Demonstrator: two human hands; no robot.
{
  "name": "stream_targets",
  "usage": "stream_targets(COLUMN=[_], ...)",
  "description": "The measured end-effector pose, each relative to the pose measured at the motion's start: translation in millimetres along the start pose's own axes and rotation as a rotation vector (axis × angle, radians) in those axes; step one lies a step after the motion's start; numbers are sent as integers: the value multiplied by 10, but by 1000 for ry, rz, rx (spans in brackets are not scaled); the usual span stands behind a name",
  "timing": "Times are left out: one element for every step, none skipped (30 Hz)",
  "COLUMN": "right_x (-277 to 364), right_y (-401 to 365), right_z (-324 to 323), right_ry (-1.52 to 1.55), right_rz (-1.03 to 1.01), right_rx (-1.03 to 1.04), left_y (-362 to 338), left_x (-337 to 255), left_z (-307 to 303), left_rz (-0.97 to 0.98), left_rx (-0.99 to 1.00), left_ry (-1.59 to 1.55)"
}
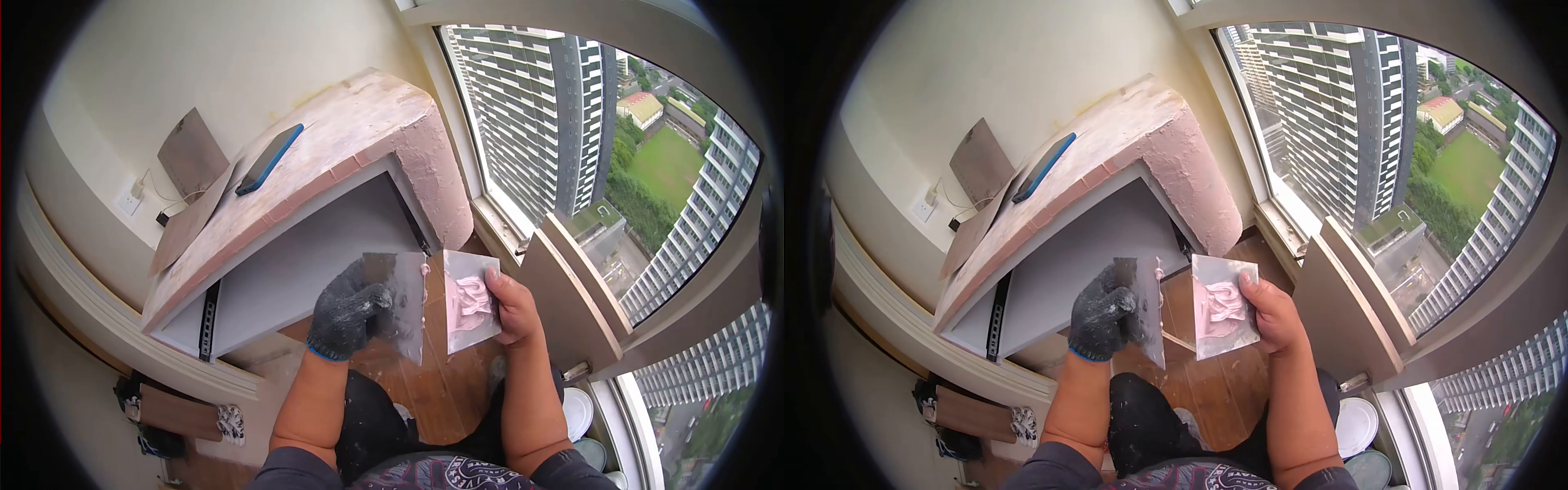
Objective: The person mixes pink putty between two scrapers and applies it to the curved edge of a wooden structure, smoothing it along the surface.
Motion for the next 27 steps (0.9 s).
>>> stream_targets(right_x=[-55, -111, -140, -163, -160, -101, -47, 46, 146, 216, 273, 300, 316, 315, 312, 311, 305, 291, 283, 277, 284, 286, 283, 281, 278, 278, 280], right_y=[-6, 17, 35, 49, 50, 20, 4, -23, -60, -98, -116, -117, -115, -108, -102, -99, -100, -97, -89, -79, -74, -66, -63, -63, -59, -53, -51], right_z=[5, -1, -27, -52, 6, 63, 96, 108, 97, 75, 42, -16, -47, -35, -19, -5, -1, -8, -18, -37, -40, -40, -44, -52, -60, -64, -62], right_ry=[-14, -48, -42, -34, -25, -34, 159, 216, 272, 288, 283, 278, 270, 274, 279, 283, 258, 232, 205, 199, 204, 210, 216, 220, 223, 224, 224], right_rz=[62, 101, 81, 58, 33, -34, -51, -148, -242, -300, -344, -373, -401, -387, -374, -363, -360, -356, -353, -348, -346, -341, -334, -330, -326, -322, -323], right_rx=[9, 72, 84, 96, 109, 0, -45, 9, 64, 48, 132, 107, 85, 90, 96, 102, 114, 125, 136, 124, 119, 112, 105, 111, 118, 126, 119], left_y=[-79, -121, -130, -125, -113, -99, -60, -21, 3, 20, 60, 109, 187, 298, 420, 511, 575, 628, 677, 711, 738, 763, 800, 835, 871, 906, 933], left_x=[145, 221, 239, 239, 212, 93, -3, -123, -219, -327, -444, -552, -597, -583, -548, -540, -543, -548, -558, -594, -644, -699, -774, -877, -974, -1048, -1118], left_z=[-95, -87, -82, -62, -23, -3, -25, -4, 76, 171, 338, 510, 620, 690, 742, 799, 853, 906, 954, 986, 1003, 1018, 1042, 1083, 1115, 1135, 1163], left_rz=[-68, -59, -60, -61, -62, -116, 35, 193, 395, 608, 585, 561, 540, 634, 731, 830, 830, 830, 829, 880, 930, 976, 949, 922, 897, 915, 938], left_rx=[27, -14, 30, 77, 126, 39, 101, 163, 203, 196, 169, 139, 106, 115, 126, 139, 169, 198, 228, 216, 204, 192, 186, 177, 167, 176, 147], left_ry=[-11, 133, 207, 281, 357, 416, 674, 927, 1128, 1340, 1342, 1344, 1346, 1431, 1515, 1597, 1651, 1705, 1759, 1786, 1813, 1839, 1879, 1919, 1959, 1978, 2000])
Point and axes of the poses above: each hand's wrist, its own y-axis towards the middle knuckle, its own z-axis out of the palm, x = y × z, the point moved 3 cm from there along y, towards the middle knuckle, and after that the axes turned 11 degrees about z, right-handed, at the moved point
